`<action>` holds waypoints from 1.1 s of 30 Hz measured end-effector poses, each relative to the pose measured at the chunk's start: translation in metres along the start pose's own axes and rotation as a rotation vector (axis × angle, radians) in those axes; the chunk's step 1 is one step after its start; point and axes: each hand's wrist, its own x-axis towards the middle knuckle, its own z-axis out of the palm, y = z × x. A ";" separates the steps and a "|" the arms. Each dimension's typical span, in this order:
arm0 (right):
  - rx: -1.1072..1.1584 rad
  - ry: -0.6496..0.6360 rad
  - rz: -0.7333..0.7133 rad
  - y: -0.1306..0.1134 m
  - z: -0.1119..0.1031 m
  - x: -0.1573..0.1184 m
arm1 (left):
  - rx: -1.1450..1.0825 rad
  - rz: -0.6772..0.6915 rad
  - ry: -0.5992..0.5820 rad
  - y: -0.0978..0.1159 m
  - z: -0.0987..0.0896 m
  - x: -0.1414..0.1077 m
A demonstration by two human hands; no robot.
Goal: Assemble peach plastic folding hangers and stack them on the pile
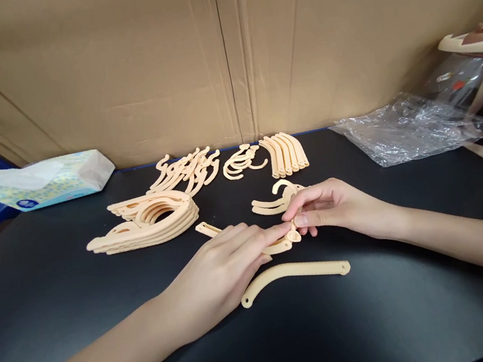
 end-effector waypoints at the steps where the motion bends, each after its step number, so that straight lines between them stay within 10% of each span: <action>1: 0.003 -0.004 0.000 -0.001 0.000 0.000 | -0.006 -0.002 -0.002 0.000 0.000 0.000; 33: -0.404 0.137 -0.100 0.002 0.012 -0.007 | 0.084 0.016 -0.039 -0.001 0.001 0.000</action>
